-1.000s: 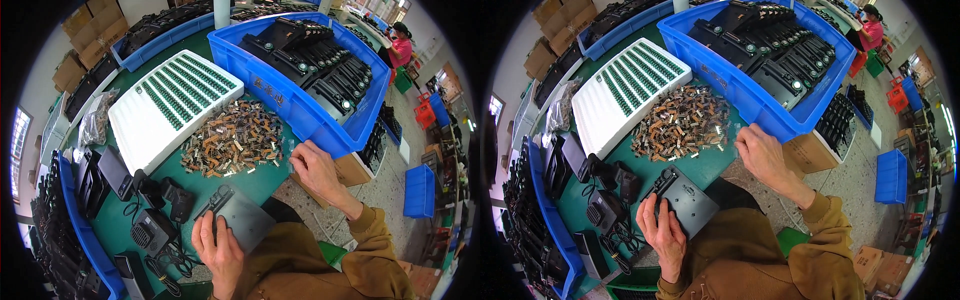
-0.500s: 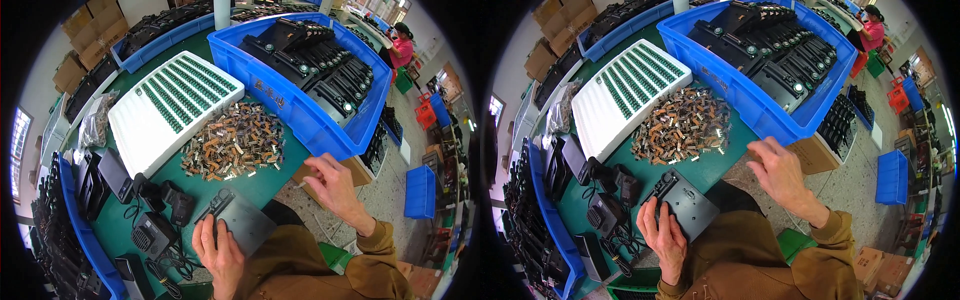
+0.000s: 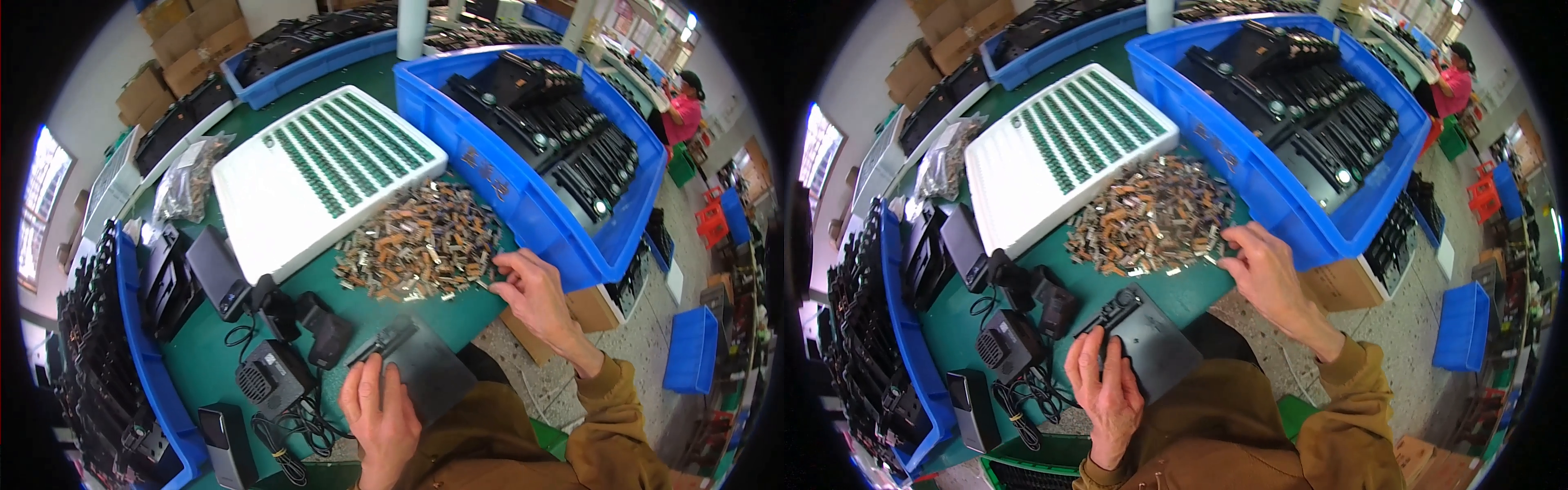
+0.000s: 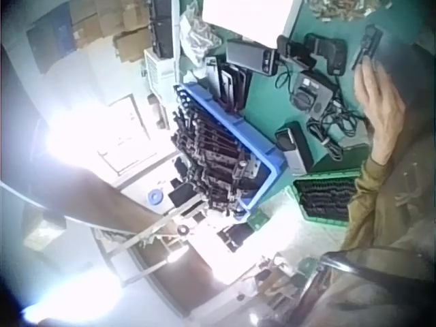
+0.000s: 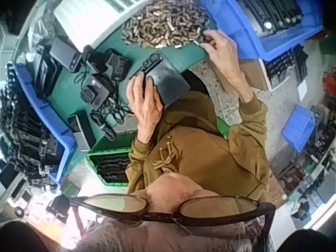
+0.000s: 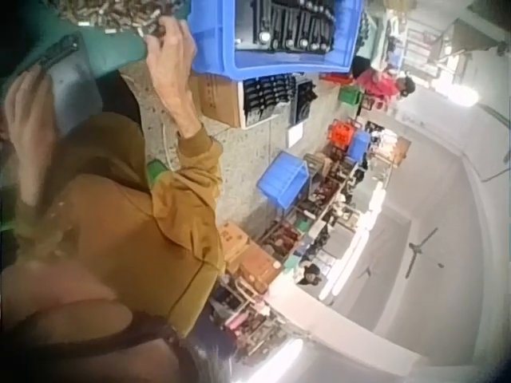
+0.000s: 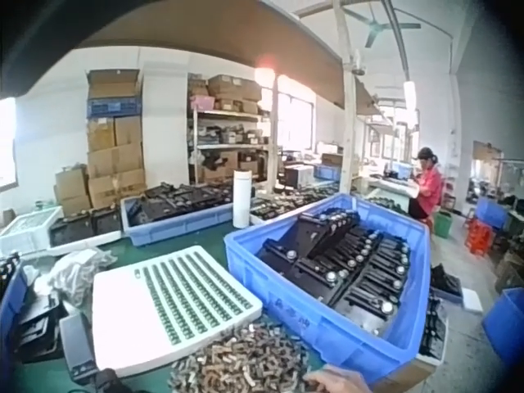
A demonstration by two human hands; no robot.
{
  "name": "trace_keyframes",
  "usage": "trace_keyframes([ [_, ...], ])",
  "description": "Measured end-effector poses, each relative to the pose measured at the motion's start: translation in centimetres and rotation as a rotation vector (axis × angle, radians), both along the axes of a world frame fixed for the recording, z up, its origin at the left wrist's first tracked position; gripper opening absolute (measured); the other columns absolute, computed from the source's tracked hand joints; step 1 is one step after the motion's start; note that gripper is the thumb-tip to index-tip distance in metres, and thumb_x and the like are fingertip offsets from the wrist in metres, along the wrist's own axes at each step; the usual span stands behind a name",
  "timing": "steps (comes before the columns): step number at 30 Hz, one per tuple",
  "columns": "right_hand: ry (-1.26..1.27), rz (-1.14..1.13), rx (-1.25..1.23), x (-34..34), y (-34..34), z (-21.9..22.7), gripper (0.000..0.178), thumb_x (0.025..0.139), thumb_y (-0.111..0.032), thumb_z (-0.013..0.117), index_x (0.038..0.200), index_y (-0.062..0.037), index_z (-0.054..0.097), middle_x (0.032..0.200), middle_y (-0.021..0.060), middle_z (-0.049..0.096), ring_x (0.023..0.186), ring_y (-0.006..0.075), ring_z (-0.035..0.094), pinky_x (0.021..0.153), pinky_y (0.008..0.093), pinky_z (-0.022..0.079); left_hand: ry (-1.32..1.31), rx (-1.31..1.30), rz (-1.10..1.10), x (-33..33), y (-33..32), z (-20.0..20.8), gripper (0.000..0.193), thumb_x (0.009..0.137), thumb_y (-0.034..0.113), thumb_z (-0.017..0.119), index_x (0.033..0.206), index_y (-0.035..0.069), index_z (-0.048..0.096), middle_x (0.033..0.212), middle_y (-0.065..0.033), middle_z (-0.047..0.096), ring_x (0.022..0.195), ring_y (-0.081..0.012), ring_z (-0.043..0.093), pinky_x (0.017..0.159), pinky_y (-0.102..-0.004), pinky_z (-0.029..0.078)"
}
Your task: The person assembles electronic components into a black plastic housing by hand at a workbench.
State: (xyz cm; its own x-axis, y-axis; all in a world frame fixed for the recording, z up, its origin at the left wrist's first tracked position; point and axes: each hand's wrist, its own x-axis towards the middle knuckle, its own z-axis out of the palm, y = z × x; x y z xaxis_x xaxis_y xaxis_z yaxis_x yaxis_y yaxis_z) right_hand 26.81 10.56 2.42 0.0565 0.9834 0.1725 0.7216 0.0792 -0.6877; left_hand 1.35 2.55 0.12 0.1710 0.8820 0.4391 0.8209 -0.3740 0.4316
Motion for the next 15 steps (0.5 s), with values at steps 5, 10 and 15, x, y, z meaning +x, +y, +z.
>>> trace_keyframes([
  [5,-0.118,0.035,0.019,0.7,-0.9,1.7,0.029,0.080,-0.003,0.076,0.106,0.0012,0.066,0.093,0.0147,0.064,0.072,0.0265,0.067,0.064,0.0356,0.054,-0.041,-0.014,0.002,0.2,-0.2,-0.3,0.031,0.080,-0.002,0.066,0.111,-0.005,0.069,0.131,-0.0188,0.058,0.122,-0.0398,0.052,0.101,-0.0463,0.045],
  [10,-0.154,0.198,-0.124,-0.2,-0.9,8.0,0.025,0.081,-0.006,0.076,0.103,0.0022,0.067,0.088,0.0161,0.066,0.072,0.0283,0.068,0.064,0.0366,0.054,-0.076,0.011,-0.003,0.1,-0.1,-0.3,0.036,0.074,0.000,0.070,0.110,-0.003,0.070,0.130,-0.0158,0.060,0.119,-0.0360,0.054,0.099,-0.0455,0.044],
  [15,-0.227,0.551,-0.210,-2.5,3.0,12.5,0.022,0.080,-0.011,0.076,0.096,0.0019,0.067,0.084,0.0154,0.067,0.074,0.0325,0.066,0.065,0.0396,0.051,-0.097,0.041,0.008,-0.2,0.2,-0.7,0.032,0.073,0.003,0.070,0.105,-0.002,0.070,0.127,-0.0144,0.061,0.118,-0.0335,0.055,0.096,-0.0441,0.044],
])
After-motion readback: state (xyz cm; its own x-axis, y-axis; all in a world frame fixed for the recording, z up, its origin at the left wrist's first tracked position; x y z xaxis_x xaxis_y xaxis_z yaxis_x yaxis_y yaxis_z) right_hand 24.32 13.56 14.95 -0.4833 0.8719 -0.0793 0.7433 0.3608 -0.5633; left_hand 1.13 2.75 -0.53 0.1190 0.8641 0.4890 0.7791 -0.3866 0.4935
